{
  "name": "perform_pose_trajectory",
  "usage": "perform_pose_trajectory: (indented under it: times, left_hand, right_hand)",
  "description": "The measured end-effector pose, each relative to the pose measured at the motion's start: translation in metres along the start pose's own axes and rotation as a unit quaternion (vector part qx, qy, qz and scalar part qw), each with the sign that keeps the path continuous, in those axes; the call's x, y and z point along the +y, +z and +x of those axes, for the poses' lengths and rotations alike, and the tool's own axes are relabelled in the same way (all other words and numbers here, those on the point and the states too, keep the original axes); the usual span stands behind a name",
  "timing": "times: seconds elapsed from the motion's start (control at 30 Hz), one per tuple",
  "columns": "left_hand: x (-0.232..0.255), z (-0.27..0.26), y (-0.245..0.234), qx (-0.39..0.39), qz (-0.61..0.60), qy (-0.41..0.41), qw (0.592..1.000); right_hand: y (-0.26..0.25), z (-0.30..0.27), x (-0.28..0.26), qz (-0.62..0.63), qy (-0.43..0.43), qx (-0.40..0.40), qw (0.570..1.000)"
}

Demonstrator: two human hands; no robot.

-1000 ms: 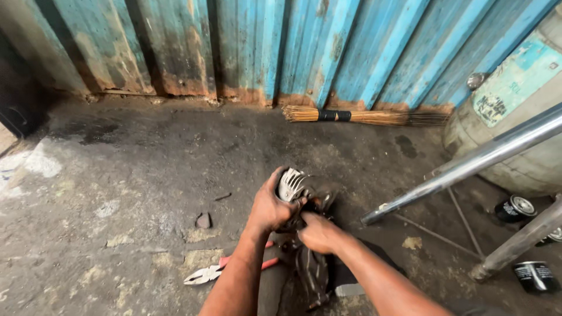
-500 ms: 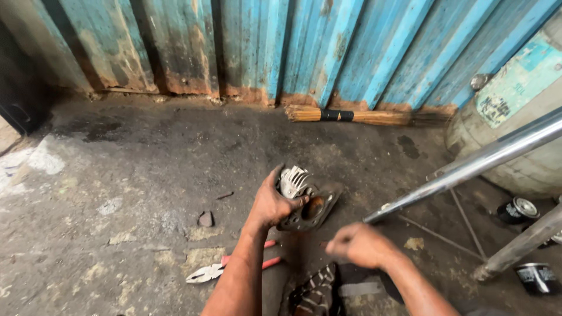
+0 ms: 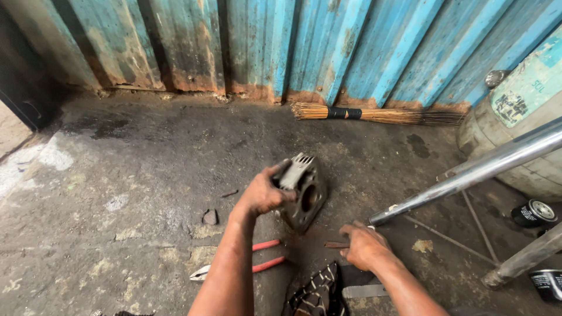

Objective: The person scrubs the inside of a metal engine cylinder head using a small brush and a cloth. They rotate the part to access different areas and repeatedly wipe the interior surfaces.

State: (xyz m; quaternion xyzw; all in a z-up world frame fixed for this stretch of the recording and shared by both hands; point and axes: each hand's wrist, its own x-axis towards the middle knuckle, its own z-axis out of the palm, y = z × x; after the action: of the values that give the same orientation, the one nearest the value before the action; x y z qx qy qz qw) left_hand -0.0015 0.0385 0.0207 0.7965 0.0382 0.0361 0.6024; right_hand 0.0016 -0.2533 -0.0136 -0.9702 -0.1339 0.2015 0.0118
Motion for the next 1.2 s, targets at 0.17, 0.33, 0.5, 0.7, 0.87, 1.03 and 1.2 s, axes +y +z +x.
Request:
perform_pose_trajectory:
  times: [0.17, 0.33, 0.5, 0.7, 0.87, 1.03, 1.2]
  left_hand:
    - [-0.006, 0.007, 0.008, -0.052, -0.019, 0.057, 0.997]
    - [-0.002, 0.017, 0.023, -0.085, -0.04, 0.112, 0.989]
    - [-0.011, 0.019, 0.03, -0.024, -0.049, 0.086, 0.995]
    - [-0.019, 0.032, 0.028, -0.026, -0.032, 0.077, 0.996]
    - [-0.022, 0.044, 0.024, -0.062, -0.032, 0.135, 0.988]
    - [-0.028, 0.045, 0.026, -0.048, -0.038, 0.118, 0.991]
    - [-0.03, 0.046, 0.027, -0.048, -0.032, 0.096, 0.994]
  right_hand:
    - [0.005, 0.008, -0.003, -0.048, 0.031, -0.005, 0.998]
    - [-0.018, 0.001, -0.015, 0.238, 0.038, 0.052, 0.969]
    - [-0.033, -0.022, -0.036, 0.263, -0.083, 0.246, 0.929]
    - [-0.035, -0.018, -0.067, 0.197, -0.132, 0.255, 0.937]
    - [-0.034, 0.004, -0.083, -0.04, -0.108, 0.127, 0.985]
    - [-0.052, 0.012, -0.105, -0.088, 0.04, -0.083, 0.992]
    - [-0.047, 0.026, -0.115, -0.036, 0.057, -0.064, 0.996]
